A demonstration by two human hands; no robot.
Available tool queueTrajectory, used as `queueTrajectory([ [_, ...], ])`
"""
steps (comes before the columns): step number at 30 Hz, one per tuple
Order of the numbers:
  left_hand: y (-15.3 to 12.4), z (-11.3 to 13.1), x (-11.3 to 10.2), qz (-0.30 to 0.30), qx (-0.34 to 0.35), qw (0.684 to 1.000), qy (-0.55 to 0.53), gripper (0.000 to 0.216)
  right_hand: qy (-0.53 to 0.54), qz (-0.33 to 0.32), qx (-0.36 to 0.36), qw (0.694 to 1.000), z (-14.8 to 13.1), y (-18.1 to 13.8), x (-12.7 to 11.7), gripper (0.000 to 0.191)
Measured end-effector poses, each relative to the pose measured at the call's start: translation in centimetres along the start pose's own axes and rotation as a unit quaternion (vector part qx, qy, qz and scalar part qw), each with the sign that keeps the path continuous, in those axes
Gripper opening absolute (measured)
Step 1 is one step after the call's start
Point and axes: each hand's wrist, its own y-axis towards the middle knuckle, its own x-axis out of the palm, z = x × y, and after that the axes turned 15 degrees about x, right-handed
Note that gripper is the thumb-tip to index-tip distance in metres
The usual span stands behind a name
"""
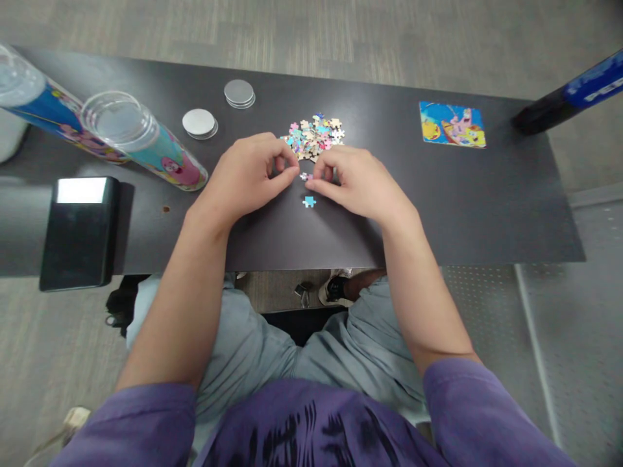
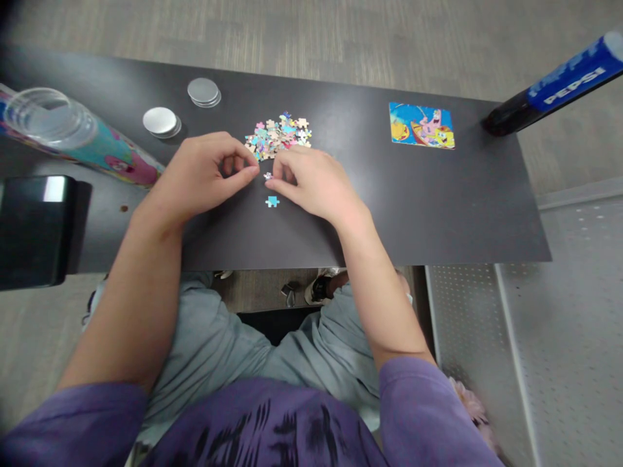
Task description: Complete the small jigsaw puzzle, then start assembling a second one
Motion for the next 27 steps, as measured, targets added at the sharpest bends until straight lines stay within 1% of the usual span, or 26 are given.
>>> queueTrajectory([
  [1,0.0,0.2,-0.1,-0.007,-0.01,1.0,-0.006,0.014,-0.003,0.013,-0.002,1.0,0.2,0.0,-0.2,0.01],
  [3,0.2,0.8,-0.1,-0.021,-0.031,0.999,-0.015,0.019,-0.016,0.021,-0.016,1.0,0.9,0.2,-0.5,0.029],
  [5,0.5,1.5,0.1,-0.039,-0.044,0.998,-0.019,0.026,-0.033,-0.008,-0.04,0.999,1.7,0.3,-0.7,0.04],
  [7,0.9,2.1,0.4,-0.068,-0.053,0.996,-0.022,0.03,-0.044,-0.038,-0.052,0.997,2.3,0.3,-0.7,0.044],
  [9,1.2,2.4,0.6,-0.098,-0.063,0.993,-0.024,0.033,-0.051,-0.053,-0.049,0.996,2.8,0.1,-0.9,0.045],
  [11,1.1,2.2,0.4,-0.115,-0.073,0.99,-0.028,0.035,-0.056,-0.056,-0.037,0.996,3.3,-0.2,-1.5,0.044],
  [14,0.5,1.1,-0.5,-0.127,-0.091,0.986,-0.051,0.042,-0.058,-0.066,-0.013,0.996,4.6,-1.0,-3.0,0.043],
  [18,-0.8,-0.7,-1.9,-0.147,-0.11,0.98,-0.071,0.059,-0.052,-0.077,0.028,0.995,7.0,-2.8,-5.4,0.047],
  [21,-1.3,-1.6,-2.6,-0.15,-0.104,0.98,-0.079,0.061,-0.03,-0.071,0.061,0.995,8.2,-3.7,-6.6,0.038],
  [24,-1.3,-1.8,-2.8,-0.15,-0.098,0.98,-0.091,0.058,-0.001,-0.041,0.069,0.997,8.0,-3.6,-6.5,0.03],
  [27,-0.9,-1.5,-2.6,-0.145,-0.106,0.98,-0.087,0.053,0.01,0.026,0.06,0.998,6.5,-2.3,-4.9,0.033],
])
